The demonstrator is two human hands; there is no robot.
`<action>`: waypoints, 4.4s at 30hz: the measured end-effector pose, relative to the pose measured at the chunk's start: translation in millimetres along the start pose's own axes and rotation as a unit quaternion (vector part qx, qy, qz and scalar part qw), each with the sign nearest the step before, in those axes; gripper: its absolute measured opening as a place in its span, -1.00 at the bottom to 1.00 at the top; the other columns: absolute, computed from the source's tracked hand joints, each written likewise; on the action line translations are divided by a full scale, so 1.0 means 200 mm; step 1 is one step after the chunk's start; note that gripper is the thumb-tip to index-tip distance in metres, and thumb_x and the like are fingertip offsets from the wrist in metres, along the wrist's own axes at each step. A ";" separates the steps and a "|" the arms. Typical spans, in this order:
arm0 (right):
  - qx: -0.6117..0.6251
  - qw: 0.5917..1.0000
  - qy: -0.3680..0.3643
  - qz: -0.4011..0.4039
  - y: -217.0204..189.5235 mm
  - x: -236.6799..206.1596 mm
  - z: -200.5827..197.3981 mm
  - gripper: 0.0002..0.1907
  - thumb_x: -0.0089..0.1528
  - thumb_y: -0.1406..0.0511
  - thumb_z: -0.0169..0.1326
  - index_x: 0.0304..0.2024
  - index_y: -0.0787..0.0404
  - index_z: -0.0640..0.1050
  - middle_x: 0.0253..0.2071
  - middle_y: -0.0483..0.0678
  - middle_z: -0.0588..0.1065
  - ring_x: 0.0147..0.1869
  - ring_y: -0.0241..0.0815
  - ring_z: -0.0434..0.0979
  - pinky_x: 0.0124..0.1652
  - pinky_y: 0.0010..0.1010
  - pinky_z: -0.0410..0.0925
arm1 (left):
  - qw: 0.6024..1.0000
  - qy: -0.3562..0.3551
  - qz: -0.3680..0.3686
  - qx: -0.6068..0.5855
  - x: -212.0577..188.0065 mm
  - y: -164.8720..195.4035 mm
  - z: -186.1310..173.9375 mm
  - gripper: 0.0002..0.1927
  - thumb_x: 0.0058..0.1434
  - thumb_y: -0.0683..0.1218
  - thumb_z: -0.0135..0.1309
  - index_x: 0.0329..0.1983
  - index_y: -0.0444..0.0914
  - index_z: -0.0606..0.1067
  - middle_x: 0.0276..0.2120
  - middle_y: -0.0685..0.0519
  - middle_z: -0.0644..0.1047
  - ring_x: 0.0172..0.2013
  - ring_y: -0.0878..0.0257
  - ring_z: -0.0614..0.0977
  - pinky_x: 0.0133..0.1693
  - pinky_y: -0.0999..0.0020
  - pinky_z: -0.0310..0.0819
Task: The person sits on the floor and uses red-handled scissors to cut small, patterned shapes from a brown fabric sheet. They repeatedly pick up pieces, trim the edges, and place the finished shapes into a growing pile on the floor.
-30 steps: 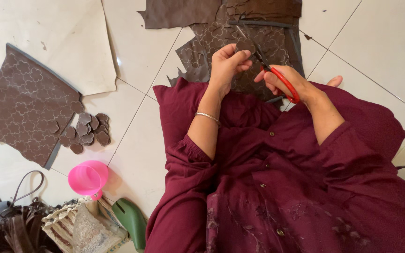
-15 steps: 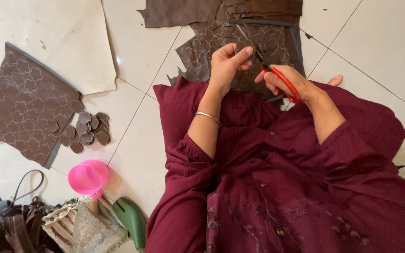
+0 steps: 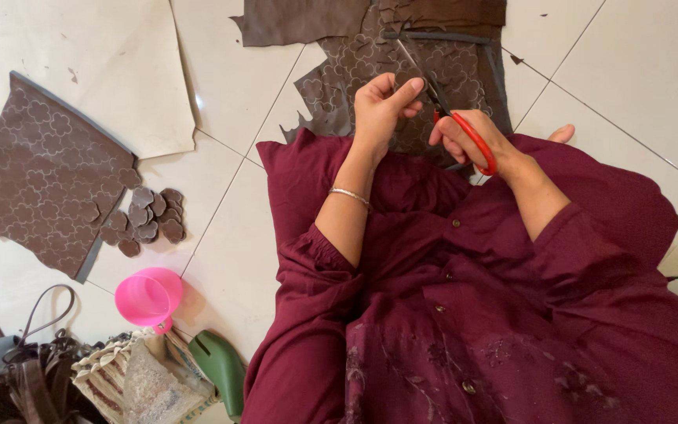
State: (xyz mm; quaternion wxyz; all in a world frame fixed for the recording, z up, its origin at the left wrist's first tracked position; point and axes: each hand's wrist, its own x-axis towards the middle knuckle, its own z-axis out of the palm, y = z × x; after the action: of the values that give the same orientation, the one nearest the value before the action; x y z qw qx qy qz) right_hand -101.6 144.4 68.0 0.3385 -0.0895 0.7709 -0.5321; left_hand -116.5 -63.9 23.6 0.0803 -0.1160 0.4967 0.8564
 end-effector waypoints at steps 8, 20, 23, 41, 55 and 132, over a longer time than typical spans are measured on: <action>-0.014 1.000 0.020 -0.012 0.02 0.00 0.01 -0.18 0.30 -0.30 -0.18 -0.35 0.33 0.53 -0.66 -0.17 0.31 -0.63 -0.35 0.32 -0.56 -0.49 0.25 | 1.000 0.009 -0.019 -0.014 0.00 -0.01 0.01 -0.78 0.22 -0.10 0.29 -0.46 -0.22 0.50 -0.50 0.13 0.58 -0.50 0.40 0.60 -0.45 0.57 0.38; 0.023 0.997 -0.058 0.052 -0.04 -0.03 -0.14 -0.22 0.26 -0.29 -0.10 -0.37 0.33 0.52 -0.69 -0.19 0.28 -0.66 -0.37 0.25 -0.63 -0.48 0.19 | 0.998 -0.051 0.006 0.031 0.02 0.03 -0.05 -0.87 0.20 -0.13 0.29 -0.34 -0.27 0.57 -0.44 0.13 0.62 -0.45 0.42 0.60 -0.37 0.53 0.50; 0.013 0.996 -0.058 0.063 -0.05 -0.05 -0.17 -0.19 0.28 -0.28 -0.09 -0.41 0.37 0.53 -0.73 -0.14 0.27 -0.68 -0.32 0.24 -0.62 -0.45 0.19 | 0.997 -0.059 -0.002 0.053 0.03 0.02 -0.07 -0.86 0.21 -0.13 0.30 -0.34 -0.28 0.58 -0.45 0.14 0.60 -0.45 0.43 0.58 -0.37 0.53 0.47; 0.004 0.989 0.136 0.063 -0.03 -0.10 -0.06 -0.39 0.42 -0.12 -0.12 -0.04 0.31 0.53 -0.46 -0.15 0.40 -0.42 -0.34 0.39 -0.38 -0.51 0.33 | 0.980 -0.011 -0.092 -0.176 0.05 -0.01 -0.12 -0.70 0.38 -0.12 0.04 0.11 -0.31 0.58 -0.05 0.02 0.62 -0.06 0.22 0.63 0.05 0.28 0.55; 0.439 0.877 0.195 -0.018 0.28 -0.30 -0.06 -0.18 0.44 -0.32 -0.22 -0.02 0.29 0.54 -0.37 -0.08 0.43 -0.23 -0.13 0.46 -0.05 -0.30 0.38 | 0.956 0.120 -0.001 -0.268 -0.07 0.08 -0.13 -0.71 0.22 -0.29 0.20 0.02 -0.35 0.52 -0.17 0.02 0.61 -0.16 0.23 0.64 -0.08 0.39 0.59; 0.584 0.758 0.289 0.000 0.35 -0.33 -0.02 -0.68 0.29 0.08 0.04 -0.24 0.22 0.52 -0.47 -0.10 0.40 -0.30 -0.14 0.39 -0.13 -0.32 0.36 | 0.802 0.035 0.303 0.514 -0.17 0.46 0.22 -0.49 0.13 -0.01 0.31 0.12 -0.09 0.42 -0.03 0.00 0.57 0.02 0.02 0.63 0.06 0.10 0.51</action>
State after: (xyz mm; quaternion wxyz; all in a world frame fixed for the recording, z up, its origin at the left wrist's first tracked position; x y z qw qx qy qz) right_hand -39.4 209.3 35.6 0.0860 0.2838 0.3719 -0.8796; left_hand -112.2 -71.9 130.2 -0.1526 0.0687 0.8766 0.4511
